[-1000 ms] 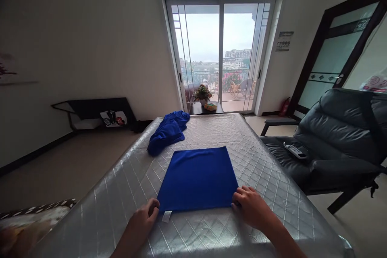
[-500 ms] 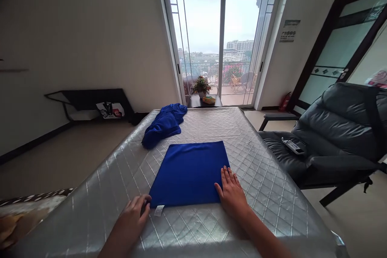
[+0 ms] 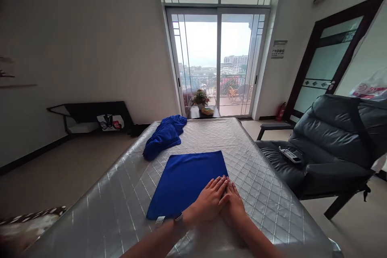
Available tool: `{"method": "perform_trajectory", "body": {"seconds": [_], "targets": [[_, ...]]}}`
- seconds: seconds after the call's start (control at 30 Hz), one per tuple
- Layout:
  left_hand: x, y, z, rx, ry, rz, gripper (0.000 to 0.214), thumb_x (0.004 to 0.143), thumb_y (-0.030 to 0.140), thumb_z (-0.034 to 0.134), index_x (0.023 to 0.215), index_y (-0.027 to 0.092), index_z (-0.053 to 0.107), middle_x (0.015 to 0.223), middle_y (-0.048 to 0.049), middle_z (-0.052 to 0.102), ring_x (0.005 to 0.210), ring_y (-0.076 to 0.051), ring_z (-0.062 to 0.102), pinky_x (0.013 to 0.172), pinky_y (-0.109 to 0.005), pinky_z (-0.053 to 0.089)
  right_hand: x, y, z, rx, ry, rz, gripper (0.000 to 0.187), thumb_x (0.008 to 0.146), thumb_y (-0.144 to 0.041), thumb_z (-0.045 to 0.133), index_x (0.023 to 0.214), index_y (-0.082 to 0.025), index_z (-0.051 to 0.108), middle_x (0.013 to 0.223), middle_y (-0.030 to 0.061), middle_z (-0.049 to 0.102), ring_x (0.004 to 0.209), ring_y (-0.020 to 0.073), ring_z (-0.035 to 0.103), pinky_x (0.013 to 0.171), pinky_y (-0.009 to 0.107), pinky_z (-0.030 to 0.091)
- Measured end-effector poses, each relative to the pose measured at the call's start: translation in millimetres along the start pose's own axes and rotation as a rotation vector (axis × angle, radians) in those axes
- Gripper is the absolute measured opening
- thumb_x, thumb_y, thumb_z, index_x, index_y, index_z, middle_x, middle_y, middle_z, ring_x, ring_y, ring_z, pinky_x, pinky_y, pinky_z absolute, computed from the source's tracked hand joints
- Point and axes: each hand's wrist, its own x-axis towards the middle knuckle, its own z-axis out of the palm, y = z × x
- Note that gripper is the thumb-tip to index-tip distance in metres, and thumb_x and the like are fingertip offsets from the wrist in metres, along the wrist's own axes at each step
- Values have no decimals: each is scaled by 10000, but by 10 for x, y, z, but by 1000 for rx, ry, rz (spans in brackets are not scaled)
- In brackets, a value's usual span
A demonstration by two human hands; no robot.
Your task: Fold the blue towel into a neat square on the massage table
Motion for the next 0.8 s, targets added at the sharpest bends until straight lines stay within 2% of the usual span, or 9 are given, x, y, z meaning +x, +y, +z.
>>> {"method": "perform_trajectory", "body": {"seconds": [0.07,0.17,0.27,0.37,0.47,0.57,0.7,0.8], "targets": [[-58,-85,56,33,-13,-13,618,1056,526,197,1580,201,246,1626,-48,277,1504,-223,238,1228,-439,248,-4,-47,-68,21,-43,27,630,989,-363,309,1561,-101,271,1626,103,173,1512,248,155,1237,446,195],[-333,-340,28,110,-41,-95,644,1043,561,216,1576,201,256,1626,-46,261,1509,-223,218,1235,-452,231,2,-130,-195,54,-95,76,647,1017,-421,239,1559,-67,243,1631,103,129,1519,236,100,1245,438,151],[-801,-724,-56,188,-78,-255,672,1033,586,222,1569,183,267,1623,-69,258,1510,-247,215,1227,-488,236,8,-192,-298,69,-129,121,667,1025,-455,213,1566,-65,199,1637,95,103,1521,223,73,1249,418,120],[-1360,-1138,-100,273,-40,-445,651,1035,568,241,1567,194,262,1623,-92,253,1513,-284,192,1208,-547,239,7,-214,-341,62,-163,134,666,1027,-463,201,1570,-79,171,1641,78,80,1522,212,49,1249,408,107],[-1782,-1392,-119,307,11,-500,604,1040,521,255,1568,228,273,1619,-110,264,1511,-293,198,1181,-576,273,-1,-205,-331,61,-176,131,671,1024,-464,208,1568,-72,177,1640,81,80,1522,214,52,1249,407,111],[-1913,-1394,-184,267,-18,-569,694,1015,581,266,1575,169,251,1635,-126,190,1512,-295,177,1195,-537,269,11,-185,-312,58,-168,114,682,1020,-468,214,1564,-58,206,1638,97,105,1522,220,78,1247,408,119],[-1814,-1225,-323,209,-80,-622,791,988,640,265,1574,110,233,1637,-131,125,1511,-301,144,1212,-519,234,169,-165,-360,64,-176,112,703,1011,-489,210,1552,-45,276,1625,127,195,1516,237,157,1239,432,138],[-1765,-1148,-387,188,-95,-638,814,986,639,264,1568,72,235,1632,-149,114,1511,-298,141,1218,-510,225,402,-145,-413,61,-139,101,709,1014,-483,175,1557,-36,260,1630,126,198,1521,230,143,1239,420,120]]}}
